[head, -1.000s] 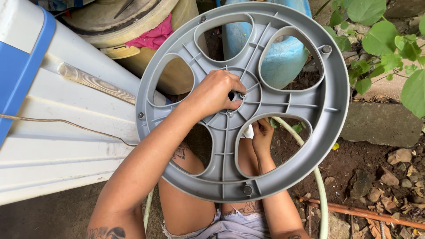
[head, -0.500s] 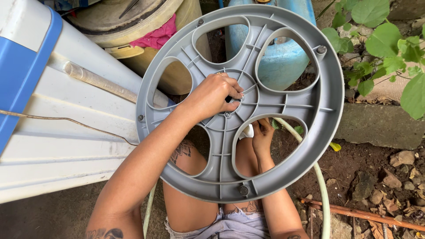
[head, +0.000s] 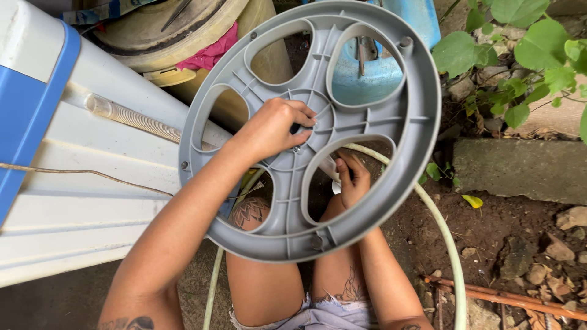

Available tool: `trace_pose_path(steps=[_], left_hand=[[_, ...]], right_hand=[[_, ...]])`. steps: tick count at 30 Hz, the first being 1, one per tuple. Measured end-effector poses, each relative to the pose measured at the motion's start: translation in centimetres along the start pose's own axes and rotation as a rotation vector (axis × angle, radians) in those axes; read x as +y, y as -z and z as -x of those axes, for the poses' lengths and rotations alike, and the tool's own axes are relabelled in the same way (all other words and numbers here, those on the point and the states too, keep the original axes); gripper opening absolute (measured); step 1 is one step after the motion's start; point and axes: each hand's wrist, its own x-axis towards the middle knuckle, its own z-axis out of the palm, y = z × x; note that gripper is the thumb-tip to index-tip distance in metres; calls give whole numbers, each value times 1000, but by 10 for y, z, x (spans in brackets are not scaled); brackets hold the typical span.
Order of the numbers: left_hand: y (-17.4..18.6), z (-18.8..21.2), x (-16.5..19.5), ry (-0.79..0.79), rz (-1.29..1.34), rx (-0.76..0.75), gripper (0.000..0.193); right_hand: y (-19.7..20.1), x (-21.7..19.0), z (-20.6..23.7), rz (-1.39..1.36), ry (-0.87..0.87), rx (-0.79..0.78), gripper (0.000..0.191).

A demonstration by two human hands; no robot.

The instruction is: The person uses a screwdriver to remove and reinsert screws on a gray plastic fan wheel, then flips the assembly to tighten a screw on the white fan housing. The task involves repeated screw manipulation and repositioning of the fan parts.

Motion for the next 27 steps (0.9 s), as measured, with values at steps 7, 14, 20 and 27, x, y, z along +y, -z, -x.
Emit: trace_pose_path(steps=[7, 14, 20, 27], left_hand=[[13, 9, 27, 207, -23, 10, 41], [-4, 19, 67, 448, -123, -124, 50], [-23, 52, 79, 351, -218, -238, 98], [-66, 51, 51, 408, -442, 65, 75]], right_hand=[[-11, -11, 11, 137, 170, -78, 29], [-27, 5, 19, -332, -185, 71, 18], [-29, -32, 36, -1190, -500, 329, 16], [-25, -52, -11, -484, -249, 30, 31]])
